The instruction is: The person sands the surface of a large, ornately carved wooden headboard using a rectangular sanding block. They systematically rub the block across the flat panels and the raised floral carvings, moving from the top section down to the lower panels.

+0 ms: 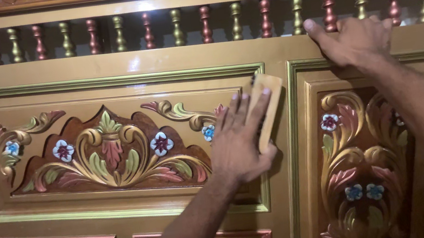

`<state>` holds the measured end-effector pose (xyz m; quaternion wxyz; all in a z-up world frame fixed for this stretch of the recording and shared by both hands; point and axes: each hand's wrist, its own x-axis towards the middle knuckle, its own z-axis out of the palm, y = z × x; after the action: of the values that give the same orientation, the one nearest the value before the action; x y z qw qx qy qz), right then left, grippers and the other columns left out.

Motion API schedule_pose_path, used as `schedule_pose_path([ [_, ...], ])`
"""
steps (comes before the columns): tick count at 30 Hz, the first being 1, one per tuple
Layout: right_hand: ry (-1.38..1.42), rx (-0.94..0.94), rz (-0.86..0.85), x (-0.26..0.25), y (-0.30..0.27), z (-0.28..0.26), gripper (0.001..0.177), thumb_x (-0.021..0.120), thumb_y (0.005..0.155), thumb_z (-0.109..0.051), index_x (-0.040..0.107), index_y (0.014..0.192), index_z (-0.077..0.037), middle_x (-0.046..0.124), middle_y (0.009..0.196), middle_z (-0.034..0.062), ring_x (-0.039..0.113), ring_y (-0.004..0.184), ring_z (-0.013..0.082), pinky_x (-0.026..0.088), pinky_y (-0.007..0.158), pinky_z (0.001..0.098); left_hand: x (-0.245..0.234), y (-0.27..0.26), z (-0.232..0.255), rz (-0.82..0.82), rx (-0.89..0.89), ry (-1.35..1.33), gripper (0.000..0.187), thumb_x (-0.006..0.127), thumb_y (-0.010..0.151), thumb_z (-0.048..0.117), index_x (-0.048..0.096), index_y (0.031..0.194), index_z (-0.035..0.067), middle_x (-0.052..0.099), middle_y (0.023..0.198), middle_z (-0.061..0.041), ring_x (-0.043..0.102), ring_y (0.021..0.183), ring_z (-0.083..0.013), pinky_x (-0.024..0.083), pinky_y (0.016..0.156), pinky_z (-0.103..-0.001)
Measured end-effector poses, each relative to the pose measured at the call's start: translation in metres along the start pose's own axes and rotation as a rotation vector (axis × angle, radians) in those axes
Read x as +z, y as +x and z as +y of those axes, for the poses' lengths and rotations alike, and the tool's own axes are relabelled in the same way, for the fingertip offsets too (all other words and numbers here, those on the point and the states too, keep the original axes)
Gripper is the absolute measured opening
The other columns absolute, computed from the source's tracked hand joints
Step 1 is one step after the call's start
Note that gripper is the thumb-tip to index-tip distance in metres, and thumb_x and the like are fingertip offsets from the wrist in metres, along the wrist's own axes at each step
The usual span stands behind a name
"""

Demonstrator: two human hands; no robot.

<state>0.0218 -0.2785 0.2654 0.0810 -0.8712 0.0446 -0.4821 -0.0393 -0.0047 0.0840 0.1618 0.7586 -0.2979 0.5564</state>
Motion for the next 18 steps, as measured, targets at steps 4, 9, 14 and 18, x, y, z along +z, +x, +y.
schedule_pose_path([
  [4, 0.027, -0.066, 0.074, 0.006, 0.005, 0.006, 0.112, 0.021, 0.088, -0.095, 0.065, 0.138, -0.005, 0.066, 0.120, 0.0332, 0.043, 0.137, 0.0505, 0.022, 0.114, 0.0660, -0.014, -0.008, -0.021, 0.139, -0.009, 0.129, 0.099, 0.063, 0.075, 0.037, 0.024, 0.165, 0.021, 0.033, 0.167, -0.023, 0.024, 0.158, -0.0399, 0.010, 0.126, -0.061],
  [9, 0.024, -0.090, 0.001, -0.003, -0.005, 0.007, 0.114, 0.021, 0.089, -0.098, 0.065, 0.140, -0.006, 0.067, 0.128, 0.0310, 0.049, 0.137, 0.0479, 0.028, 0.118, 0.0652, -0.011, -0.007, -0.027, 0.220, -0.116, 0.122, 0.099, 0.063, 0.082, 0.037, 0.017, 0.166, 0.014, 0.030, 0.166, -0.023, 0.020, 0.157, -0.0422, 0.010, 0.125, -0.064],
  [14, 0.029, -0.143, 0.047, -0.011, -0.008, 0.005, 0.112, 0.025, 0.086, -0.098, 0.065, 0.136, -0.006, 0.065, 0.127, 0.0285, 0.048, 0.132, 0.0480, 0.028, 0.113, 0.0636, 0.002, 0.018, 0.004, 0.165, 0.027, 0.118, 0.098, 0.064, 0.083, 0.039, 0.016, 0.165, 0.014, 0.030, 0.167, -0.022, 0.021, 0.157, -0.0409, 0.011, 0.123, -0.063],
  [18, 0.019, -0.129, 0.024, -0.011, -0.011, 0.003, 0.109, 0.029, 0.086, -0.096, 0.069, 0.130, -0.004, 0.069, 0.126, 0.0246, 0.054, 0.130, 0.0435, 0.034, 0.114, 0.0587, 0.014, 0.049, 0.043, 0.083, 0.086, 0.161, 0.101, 0.065, 0.076, 0.038, 0.018, 0.164, 0.020, 0.031, 0.166, -0.018, 0.024, 0.157, -0.0358, 0.012, 0.125, -0.059],
])
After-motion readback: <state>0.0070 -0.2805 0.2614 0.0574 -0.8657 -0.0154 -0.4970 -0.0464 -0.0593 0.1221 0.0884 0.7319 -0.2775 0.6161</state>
